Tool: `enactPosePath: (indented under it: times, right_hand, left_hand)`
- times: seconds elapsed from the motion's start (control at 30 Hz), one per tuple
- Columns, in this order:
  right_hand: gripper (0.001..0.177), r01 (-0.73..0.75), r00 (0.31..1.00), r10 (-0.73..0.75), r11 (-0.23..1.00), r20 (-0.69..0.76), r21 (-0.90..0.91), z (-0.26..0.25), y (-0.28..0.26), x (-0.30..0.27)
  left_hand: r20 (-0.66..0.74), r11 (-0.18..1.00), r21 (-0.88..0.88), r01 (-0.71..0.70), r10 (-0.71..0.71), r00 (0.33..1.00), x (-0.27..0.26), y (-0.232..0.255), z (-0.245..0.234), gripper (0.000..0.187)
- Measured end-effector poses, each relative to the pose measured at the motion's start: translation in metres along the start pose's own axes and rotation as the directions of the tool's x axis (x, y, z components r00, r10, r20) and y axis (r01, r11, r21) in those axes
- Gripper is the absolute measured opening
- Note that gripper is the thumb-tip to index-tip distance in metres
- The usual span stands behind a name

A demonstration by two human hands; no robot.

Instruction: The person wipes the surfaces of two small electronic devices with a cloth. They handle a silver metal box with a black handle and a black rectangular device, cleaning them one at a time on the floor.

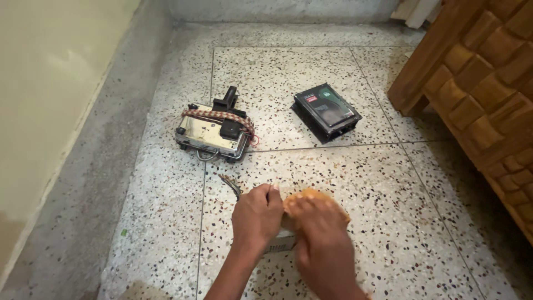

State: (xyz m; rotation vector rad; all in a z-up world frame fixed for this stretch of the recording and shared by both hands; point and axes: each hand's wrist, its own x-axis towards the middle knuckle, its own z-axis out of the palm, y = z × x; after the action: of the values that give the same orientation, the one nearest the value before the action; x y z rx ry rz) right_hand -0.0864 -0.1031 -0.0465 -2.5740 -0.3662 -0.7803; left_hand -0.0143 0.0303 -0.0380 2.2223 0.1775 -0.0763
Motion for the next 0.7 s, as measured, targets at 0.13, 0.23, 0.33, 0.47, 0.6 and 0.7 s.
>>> enactPosePath:
  times: [0.13,0.23,0.33,0.47,0.6,0.7]
  right_hand:
    - [0.037,0.065,0.998,-0.065,0.998,0.005,0.016,-0.008,-0.003,-0.023]
    - [0.036,0.053,0.999,-0.053,0.999,0.010,-0.002,-0.014,0.007,-0.019]
    - [0.041,-0.029,0.999,0.029,0.999,-0.032,0.014,-0.010,0.008,-0.003]
    - [0.038,0.018,1.000,-0.018,1.000,-0.008,0.017,-0.002,-0.002,-0.007]
    - [0.036,0.112,0.993,-0.111,0.993,0.037,-0.021,-0.021,0.013,-0.018]
    - [0.035,0.032,0.999,-0.032,0.999,-0.012,-0.005,-0.021,0.019,0.000]
  left_hand:
    - [-0.053,0.999,-0.014,-0.039,0.038,0.998,-0.001,-0.002,0.003,0.041]
    - [-0.030,1.000,0.012,-0.019,0.019,0.999,-0.002,-0.003,0.004,0.040]
    - [-0.049,0.999,0.020,-0.051,0.052,0.997,-0.001,-0.001,0.002,0.039]
    - [-0.005,1.000,-0.005,-0.027,0.027,1.000,-0.002,-0.001,-0.001,0.040]
    - [-0.021,0.999,0.005,-0.035,0.035,0.999,-0.002,-0.003,0.001,0.042]
    - [-0.036,0.998,0.034,-0.045,0.046,0.998,-0.002,-0.001,0.001,0.043]
